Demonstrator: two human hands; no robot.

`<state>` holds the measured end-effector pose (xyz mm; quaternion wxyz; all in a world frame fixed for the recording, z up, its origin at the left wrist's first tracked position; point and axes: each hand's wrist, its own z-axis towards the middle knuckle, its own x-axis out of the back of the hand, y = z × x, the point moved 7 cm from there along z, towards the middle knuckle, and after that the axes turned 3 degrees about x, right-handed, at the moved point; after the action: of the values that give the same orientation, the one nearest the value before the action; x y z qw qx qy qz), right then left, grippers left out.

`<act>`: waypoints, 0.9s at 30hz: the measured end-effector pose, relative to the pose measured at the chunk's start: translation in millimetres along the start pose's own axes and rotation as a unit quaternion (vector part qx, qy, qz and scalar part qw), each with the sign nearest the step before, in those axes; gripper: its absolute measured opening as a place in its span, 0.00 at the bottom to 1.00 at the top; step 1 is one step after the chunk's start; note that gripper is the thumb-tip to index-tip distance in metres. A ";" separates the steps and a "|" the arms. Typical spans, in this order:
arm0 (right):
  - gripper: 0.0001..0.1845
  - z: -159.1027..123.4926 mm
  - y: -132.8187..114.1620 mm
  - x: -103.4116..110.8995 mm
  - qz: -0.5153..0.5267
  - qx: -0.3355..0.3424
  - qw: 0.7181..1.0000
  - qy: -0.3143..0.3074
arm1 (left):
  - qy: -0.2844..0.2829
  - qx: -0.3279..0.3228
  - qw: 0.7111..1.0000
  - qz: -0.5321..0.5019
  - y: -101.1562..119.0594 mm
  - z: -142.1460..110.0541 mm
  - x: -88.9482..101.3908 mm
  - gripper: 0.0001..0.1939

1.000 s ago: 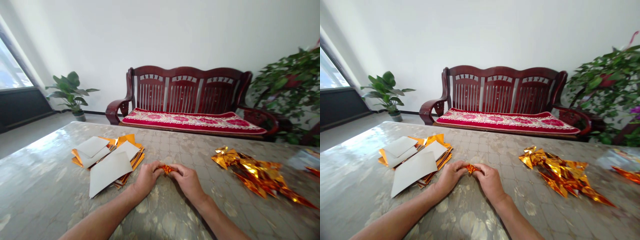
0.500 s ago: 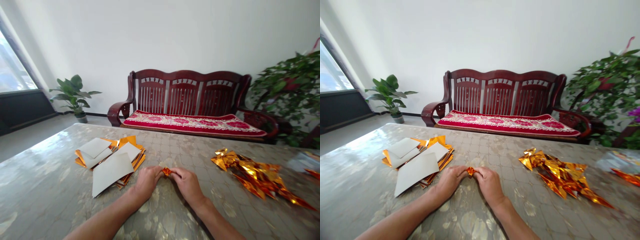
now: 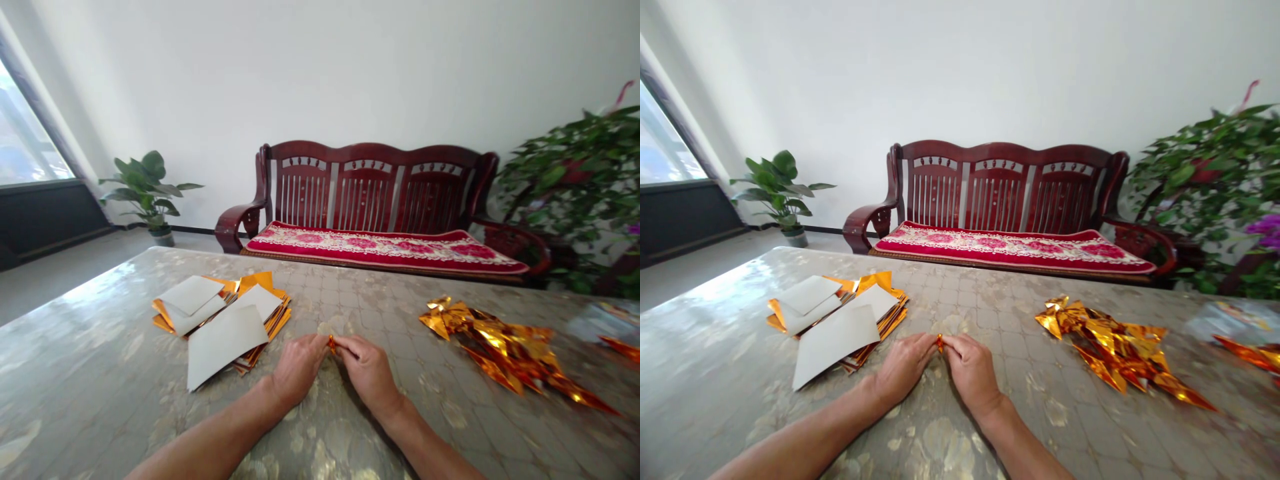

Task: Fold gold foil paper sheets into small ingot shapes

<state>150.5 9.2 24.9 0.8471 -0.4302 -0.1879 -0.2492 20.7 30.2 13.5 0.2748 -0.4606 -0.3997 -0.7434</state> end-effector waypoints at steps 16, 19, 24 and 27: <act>0.15 -3.0 -18.3 -1.2 -0.085 0.027 0.996 -0.002 | 0.005 -0.042 0.999 0.020 12.7 -1.2 -5.0 0.09; 0.15 -3.1 -18.8 -0.8 -0.082 0.027 0.996 0.009 | 0.007 -0.046 0.999 0.007 13.8 -1.6 -5.5 0.09; 0.15 -5.2 -27.7 4.4 -0.078 0.059 0.994 0.052 | 0.011 -0.059 0.998 0.008 18.9 -5.0 -5.4 0.09; 0.14 -5.7 -31.9 7.7 -0.071 0.075 0.992 0.069 | 0.013 -0.065 0.998 0.011 21.0 -6.0 -4.7 0.09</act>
<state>138.6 -13.6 46.1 0.8679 -0.3329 -0.1777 -0.3230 36.2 14.2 14.8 0.2574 -0.4726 -0.3415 -0.7705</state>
